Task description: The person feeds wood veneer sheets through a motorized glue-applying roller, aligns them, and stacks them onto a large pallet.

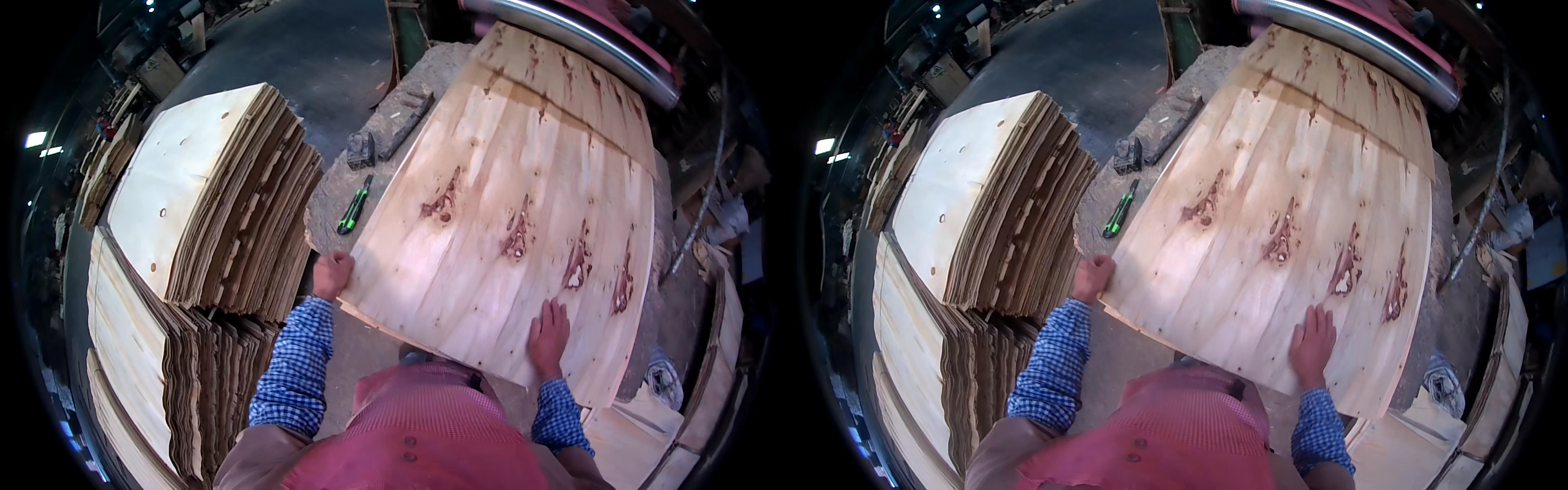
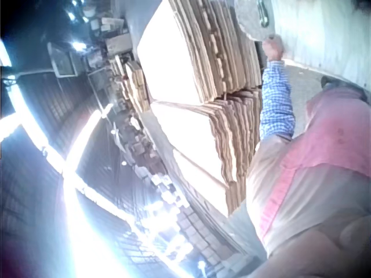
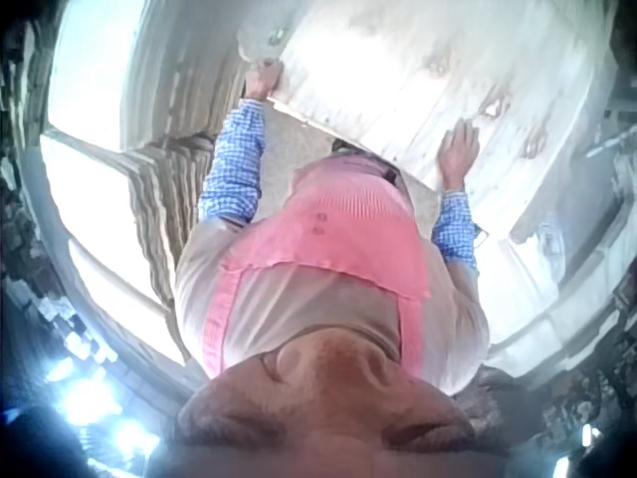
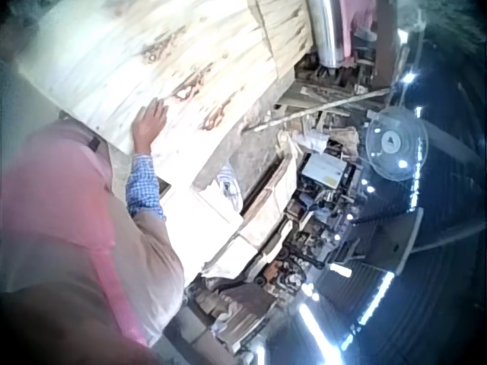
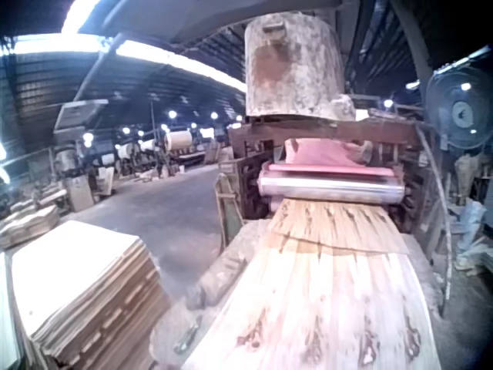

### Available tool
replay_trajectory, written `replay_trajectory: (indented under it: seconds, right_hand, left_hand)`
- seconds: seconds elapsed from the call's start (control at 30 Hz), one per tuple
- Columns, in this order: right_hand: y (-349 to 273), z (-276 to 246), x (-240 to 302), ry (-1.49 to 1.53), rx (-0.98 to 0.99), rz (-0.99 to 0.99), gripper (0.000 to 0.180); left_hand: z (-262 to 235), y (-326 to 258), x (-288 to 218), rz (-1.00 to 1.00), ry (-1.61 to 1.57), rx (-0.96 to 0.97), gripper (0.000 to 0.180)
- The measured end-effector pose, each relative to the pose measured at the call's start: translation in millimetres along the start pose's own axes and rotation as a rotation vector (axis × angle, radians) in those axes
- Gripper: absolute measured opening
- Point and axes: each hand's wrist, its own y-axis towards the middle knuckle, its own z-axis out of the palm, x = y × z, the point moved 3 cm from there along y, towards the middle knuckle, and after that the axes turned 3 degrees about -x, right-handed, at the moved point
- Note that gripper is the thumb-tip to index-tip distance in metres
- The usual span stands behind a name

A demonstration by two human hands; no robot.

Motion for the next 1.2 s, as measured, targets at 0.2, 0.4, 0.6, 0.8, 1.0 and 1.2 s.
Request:
replay_trajectory:
  seconds: [0.2, 0.4, 0.6, 0.8, 1.0, 1.2]
  right_hand:
    - [-81.1, -13.4, 34.7, 0.002, 0.037, 0.064, 0.054]
    - [-85.0, -25.2, 51.5, 0.046, 0.06, 0.042, 0.072]
    - [-89.1, -70.4, 90.4, 0.048, 0.082, -0.105, 0.082]
    - [-93.7, -57.2, 47.4, 0.008, 0.033, -0.037, 0.077]
    - [-108.1, -99.5, 74.2, 0.075, 0.024, -0.049, 0.076]
    - [-23.0, -48.1, 50.2, 0.124, -0.03, -0.021, 0.074]
  left_hand:
    - [-30.5, -5.0, -13.8, 0.059, -0.245, 0.274, 0.028]
    - [-37.6, -28.3, -40.9, -0.14, -0.659, 0.599, 0.044]
    - [-89.9, -46.4, -111.9, -0.053, -0.994, 0.685, 0.047]
    - [-66.8, -52.0, -57.8, -0.119, -0.998, 0.616, 0.043]
    - [-85.6, -47.8, -34.1, -0.1, -0.967, 0.632, 0.039]
    - [-24.4, -20.9, -28.6, -0.439, -1.529, 0.336, 0.024]
